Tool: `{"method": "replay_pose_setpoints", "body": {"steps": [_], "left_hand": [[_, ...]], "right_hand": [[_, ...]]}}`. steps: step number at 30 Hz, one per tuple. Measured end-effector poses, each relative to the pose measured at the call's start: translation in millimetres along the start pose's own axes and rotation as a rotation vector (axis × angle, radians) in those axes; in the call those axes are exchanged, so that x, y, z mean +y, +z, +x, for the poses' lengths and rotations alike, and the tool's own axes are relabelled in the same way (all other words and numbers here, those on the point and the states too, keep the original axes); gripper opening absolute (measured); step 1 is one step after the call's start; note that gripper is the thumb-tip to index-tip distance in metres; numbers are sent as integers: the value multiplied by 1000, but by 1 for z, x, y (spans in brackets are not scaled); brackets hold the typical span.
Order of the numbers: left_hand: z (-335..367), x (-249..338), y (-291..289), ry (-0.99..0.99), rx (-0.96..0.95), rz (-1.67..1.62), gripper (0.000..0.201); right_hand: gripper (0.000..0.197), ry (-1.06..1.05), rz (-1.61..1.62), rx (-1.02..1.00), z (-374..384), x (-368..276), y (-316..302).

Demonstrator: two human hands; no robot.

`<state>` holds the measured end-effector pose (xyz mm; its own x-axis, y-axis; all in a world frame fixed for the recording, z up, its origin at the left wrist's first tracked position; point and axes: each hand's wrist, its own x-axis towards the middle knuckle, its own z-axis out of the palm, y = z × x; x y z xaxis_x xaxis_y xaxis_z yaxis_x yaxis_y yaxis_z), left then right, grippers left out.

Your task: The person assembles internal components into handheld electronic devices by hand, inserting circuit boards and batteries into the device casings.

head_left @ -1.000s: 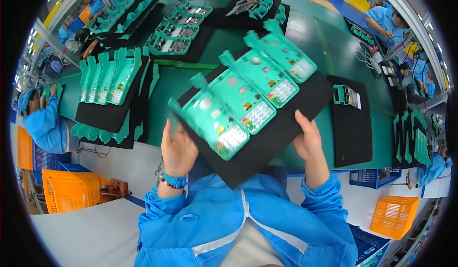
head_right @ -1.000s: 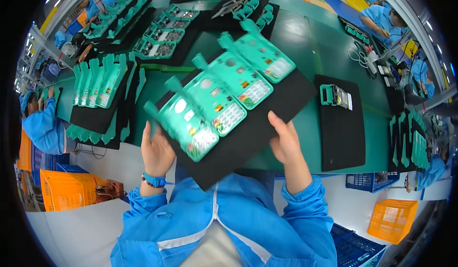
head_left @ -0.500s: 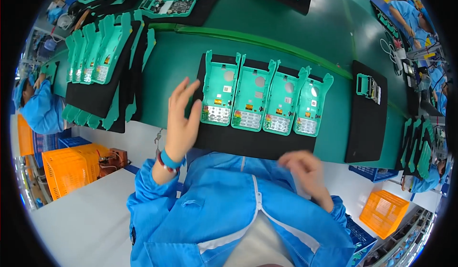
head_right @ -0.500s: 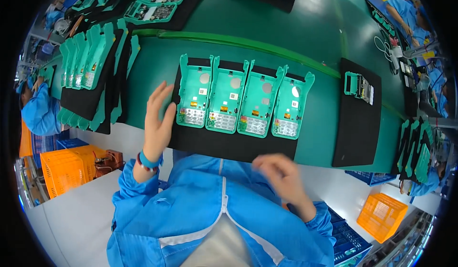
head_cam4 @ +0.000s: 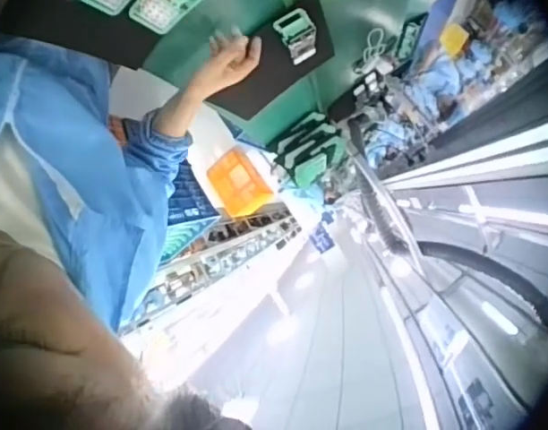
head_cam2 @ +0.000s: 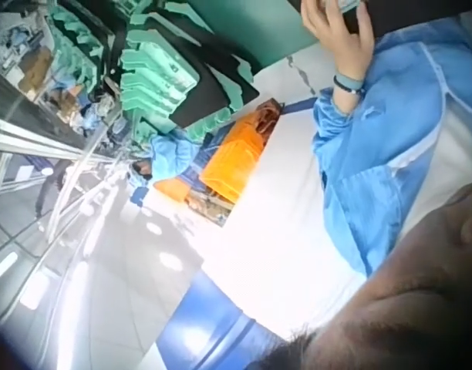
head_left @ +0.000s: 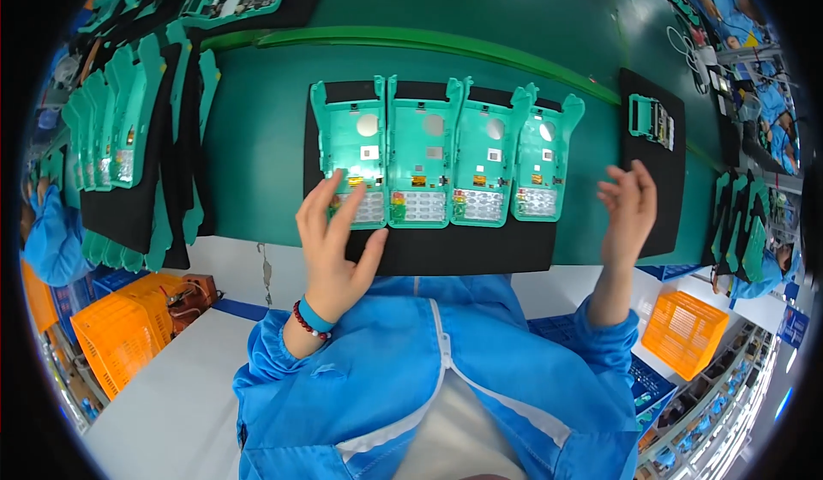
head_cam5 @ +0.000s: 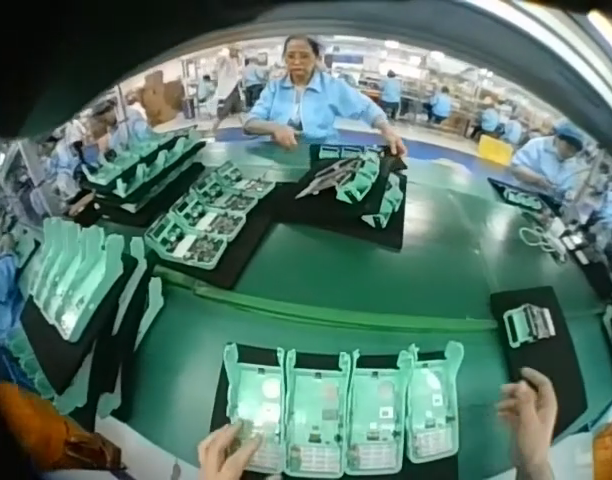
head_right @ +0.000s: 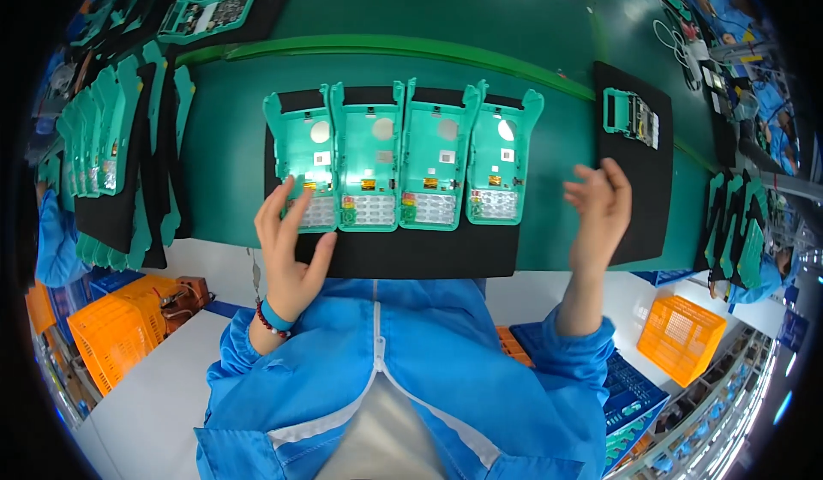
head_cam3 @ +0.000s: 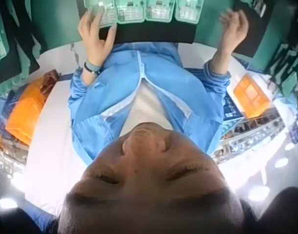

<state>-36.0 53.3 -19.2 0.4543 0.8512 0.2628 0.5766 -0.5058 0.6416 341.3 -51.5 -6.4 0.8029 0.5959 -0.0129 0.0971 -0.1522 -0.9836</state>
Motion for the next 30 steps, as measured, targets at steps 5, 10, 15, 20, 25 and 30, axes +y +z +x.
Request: {"method": "replay_pose_setpoints", "body": {"steps": [5,10,15,20,25,30], "left_hand": [[-4,-4,-2,-56,20,-43,51],[-3,-7,4,-63,70,-211,53],[-14,5,-14,8,167,-64,35],[4,53,-17,-371,-420,-1005,45],[22,84,8,-771,-363,-1560,68],[31,70,-1,-930,-123,-1533,62]], "right_hand": [[36,533,919,-215,114,34,-79],[28,603,1095,-263,167,44,-91],[25,323,967,-159,115,5,-45],[18,-286,238,-202,-8,-34,20],[47,-1045,-233,-475,-74,-30,84],[53,-949,-238,-616,-97,-33,101]]}}
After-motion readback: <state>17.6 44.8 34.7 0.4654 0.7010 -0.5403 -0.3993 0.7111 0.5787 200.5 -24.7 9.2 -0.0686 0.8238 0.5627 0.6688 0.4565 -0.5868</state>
